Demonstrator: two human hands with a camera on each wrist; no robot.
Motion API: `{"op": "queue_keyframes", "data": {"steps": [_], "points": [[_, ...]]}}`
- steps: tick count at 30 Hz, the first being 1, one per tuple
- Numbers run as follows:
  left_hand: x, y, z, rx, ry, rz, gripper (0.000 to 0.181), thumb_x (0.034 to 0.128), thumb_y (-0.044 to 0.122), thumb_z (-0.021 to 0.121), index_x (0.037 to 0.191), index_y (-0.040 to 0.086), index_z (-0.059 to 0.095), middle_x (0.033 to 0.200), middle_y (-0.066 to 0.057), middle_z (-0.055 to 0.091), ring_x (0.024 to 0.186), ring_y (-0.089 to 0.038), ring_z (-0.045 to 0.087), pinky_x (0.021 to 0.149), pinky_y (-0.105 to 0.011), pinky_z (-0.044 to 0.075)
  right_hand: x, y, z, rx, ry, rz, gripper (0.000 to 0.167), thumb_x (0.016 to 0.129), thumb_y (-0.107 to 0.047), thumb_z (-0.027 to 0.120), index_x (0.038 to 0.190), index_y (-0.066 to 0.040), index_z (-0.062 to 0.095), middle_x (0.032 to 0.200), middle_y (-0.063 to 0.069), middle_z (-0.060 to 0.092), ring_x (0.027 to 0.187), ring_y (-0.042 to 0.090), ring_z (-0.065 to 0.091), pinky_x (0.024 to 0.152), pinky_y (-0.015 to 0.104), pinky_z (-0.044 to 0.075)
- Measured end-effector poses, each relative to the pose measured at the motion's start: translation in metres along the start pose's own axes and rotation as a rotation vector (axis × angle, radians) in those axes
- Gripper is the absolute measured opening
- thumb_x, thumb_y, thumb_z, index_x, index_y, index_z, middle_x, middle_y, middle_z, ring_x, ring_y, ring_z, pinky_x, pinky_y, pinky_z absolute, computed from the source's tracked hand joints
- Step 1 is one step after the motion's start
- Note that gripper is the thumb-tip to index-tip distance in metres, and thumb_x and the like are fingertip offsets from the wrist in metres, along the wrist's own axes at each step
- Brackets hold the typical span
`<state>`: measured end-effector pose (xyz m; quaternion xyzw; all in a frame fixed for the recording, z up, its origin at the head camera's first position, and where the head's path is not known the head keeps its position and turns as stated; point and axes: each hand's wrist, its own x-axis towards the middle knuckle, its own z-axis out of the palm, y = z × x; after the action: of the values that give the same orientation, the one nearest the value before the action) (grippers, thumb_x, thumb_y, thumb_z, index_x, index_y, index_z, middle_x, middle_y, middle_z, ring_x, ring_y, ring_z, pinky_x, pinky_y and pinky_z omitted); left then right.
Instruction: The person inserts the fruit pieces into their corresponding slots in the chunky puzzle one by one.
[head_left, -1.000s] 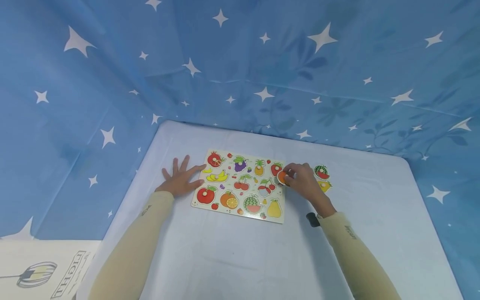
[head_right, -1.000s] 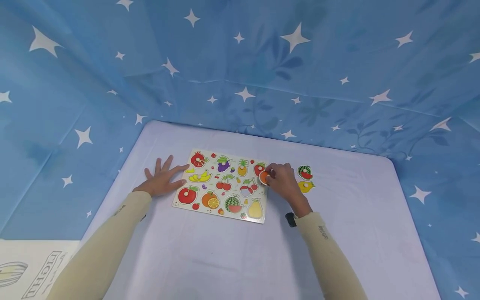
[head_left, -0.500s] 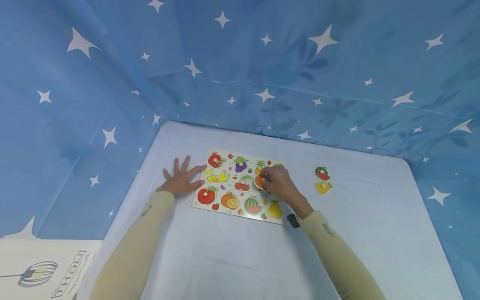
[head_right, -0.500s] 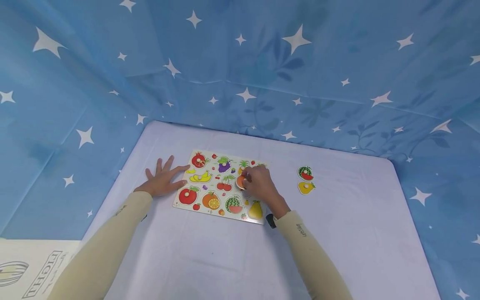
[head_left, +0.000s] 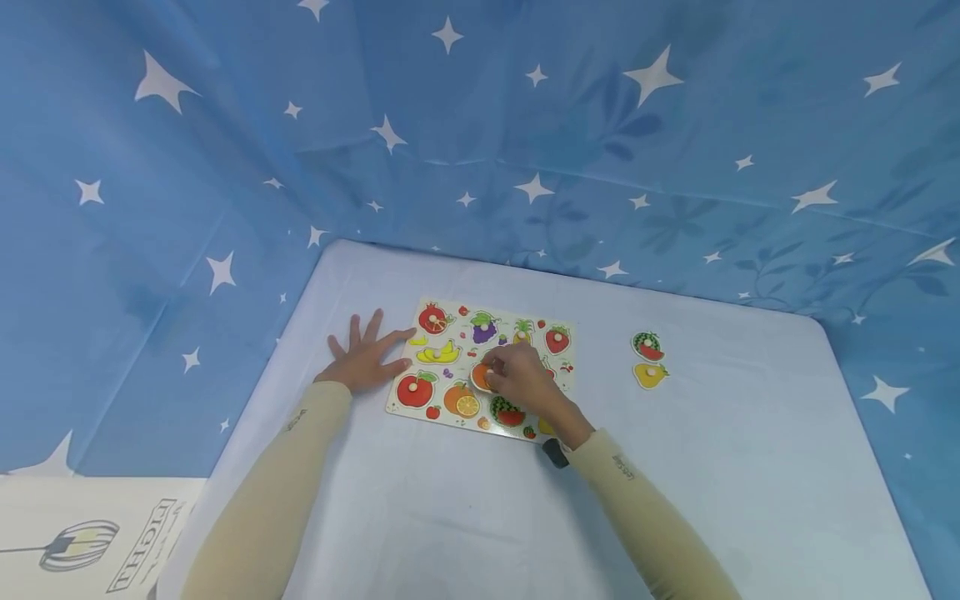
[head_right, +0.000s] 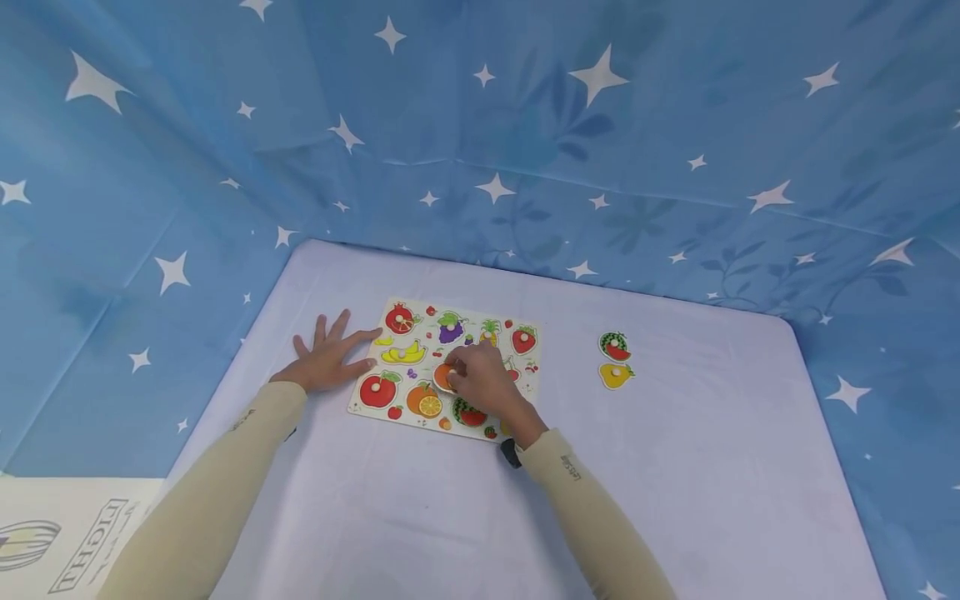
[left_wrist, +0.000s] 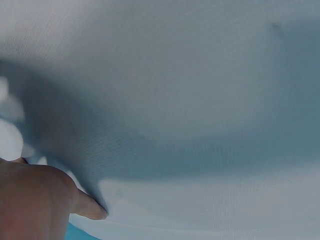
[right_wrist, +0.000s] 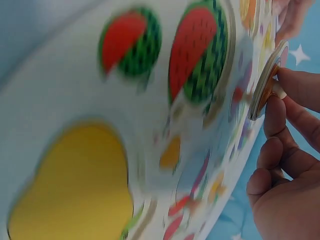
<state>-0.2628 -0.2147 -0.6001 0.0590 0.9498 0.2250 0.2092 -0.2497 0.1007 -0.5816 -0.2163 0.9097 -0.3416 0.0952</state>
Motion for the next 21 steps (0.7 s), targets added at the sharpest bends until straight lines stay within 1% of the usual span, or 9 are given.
{"op": "queue_keyframes", "data": {"steps": [3, 4, 7, 11, 16, 18, 21], "points": [[0.0, 0.001, -0.001, 0.004, -0.002, 0.0, 0.071, 0.1048, 0.051, 0.063, 0.168, 0.034, 0.037, 0.178, -0.019, -0.009, 0.157, -0.054, -0.022, 0.112, -0.084, -0.012, 0.0, -0.006, 0.009, 0.006, -0.003, -0.023, 0.017, 0.097, -0.006, 0.077, 0.113, -0.004, 0.081, 0.081, -0.003, 0.063, 0.086, 0.023, 0.049, 0.085, 0.041, 0.045], [0.0, 0.0, -0.001, 0.004, -0.004, 0.0, 0.071, 0.1048, 0.051, 0.062, 0.168, 0.034, 0.037, 0.178, -0.019, -0.01, 0.157, -0.053, -0.022, 0.112, -0.084, -0.013, -0.001, -0.008, 0.012, 0.01, -0.008, -0.021, 0.016, 0.097, -0.007, 0.078, 0.112, -0.005, 0.081, 0.08, -0.003, 0.062, 0.086, 0.022, 0.048, 0.081, 0.04, 0.043], [0.001, -0.002, 0.0, 0.002, -0.008, 0.001, 0.071, 0.1047, 0.052, 0.062, 0.168, 0.035, 0.036, 0.178, -0.019, -0.011, 0.156, -0.053, -0.023, 0.112, -0.084, -0.013, -0.003, -0.014, 0.021, 0.008, -0.022, -0.013, 0.014, 0.097, -0.008, 0.078, 0.111, -0.006, 0.081, 0.079, -0.004, 0.06, 0.086, 0.021, 0.047, 0.078, 0.038, 0.042], [0.003, -0.003, 0.002, -0.001, -0.011, 0.003, 0.071, 0.1046, 0.052, 0.063, 0.168, 0.035, 0.036, 0.178, -0.018, -0.012, 0.156, -0.053, -0.024, 0.111, -0.084, -0.014, -0.005, -0.021, 0.032, -0.025, -0.029, -0.035, 0.014, 0.096, -0.007, 0.08, 0.11, -0.005, 0.081, 0.082, -0.003, 0.063, 0.086, 0.02, 0.05, 0.08, 0.037, 0.044], [0.003, -0.004, 0.003, 0.006, -0.013, 0.001, 0.071, 0.1049, 0.052, 0.062, 0.169, 0.035, 0.036, 0.178, -0.019, -0.011, 0.156, -0.053, -0.023, 0.111, -0.085, -0.013, -0.007, -0.034, 0.043, -0.127, -0.024, -0.067, 0.015, 0.096, -0.011, 0.081, 0.11, -0.006, 0.081, 0.083, -0.003, 0.066, 0.086, 0.019, 0.05, 0.082, 0.037, 0.046], [0.003, -0.004, 0.002, 0.009, -0.012, 0.001, 0.071, 0.1049, 0.052, 0.062, 0.169, 0.035, 0.036, 0.178, -0.019, -0.011, 0.156, -0.054, -0.023, 0.111, -0.085, -0.013, -0.007, -0.038, 0.046, -0.17, -0.021, -0.066, 0.014, 0.096, -0.012, 0.081, 0.109, -0.007, 0.081, 0.082, -0.003, 0.065, 0.087, 0.019, 0.05, 0.083, 0.037, 0.045], [0.002, -0.003, 0.001, 0.014, -0.013, 0.0, 0.071, 0.1049, 0.051, 0.062, 0.169, 0.035, 0.036, 0.178, -0.019, -0.011, 0.156, -0.054, -0.022, 0.111, -0.085, -0.013, -0.008, -0.041, 0.048, -0.201, -0.011, -0.058, 0.014, 0.096, -0.012, 0.082, 0.108, -0.007, 0.08, 0.083, -0.002, 0.064, 0.088, 0.02, 0.05, 0.085, 0.038, 0.046]]}}
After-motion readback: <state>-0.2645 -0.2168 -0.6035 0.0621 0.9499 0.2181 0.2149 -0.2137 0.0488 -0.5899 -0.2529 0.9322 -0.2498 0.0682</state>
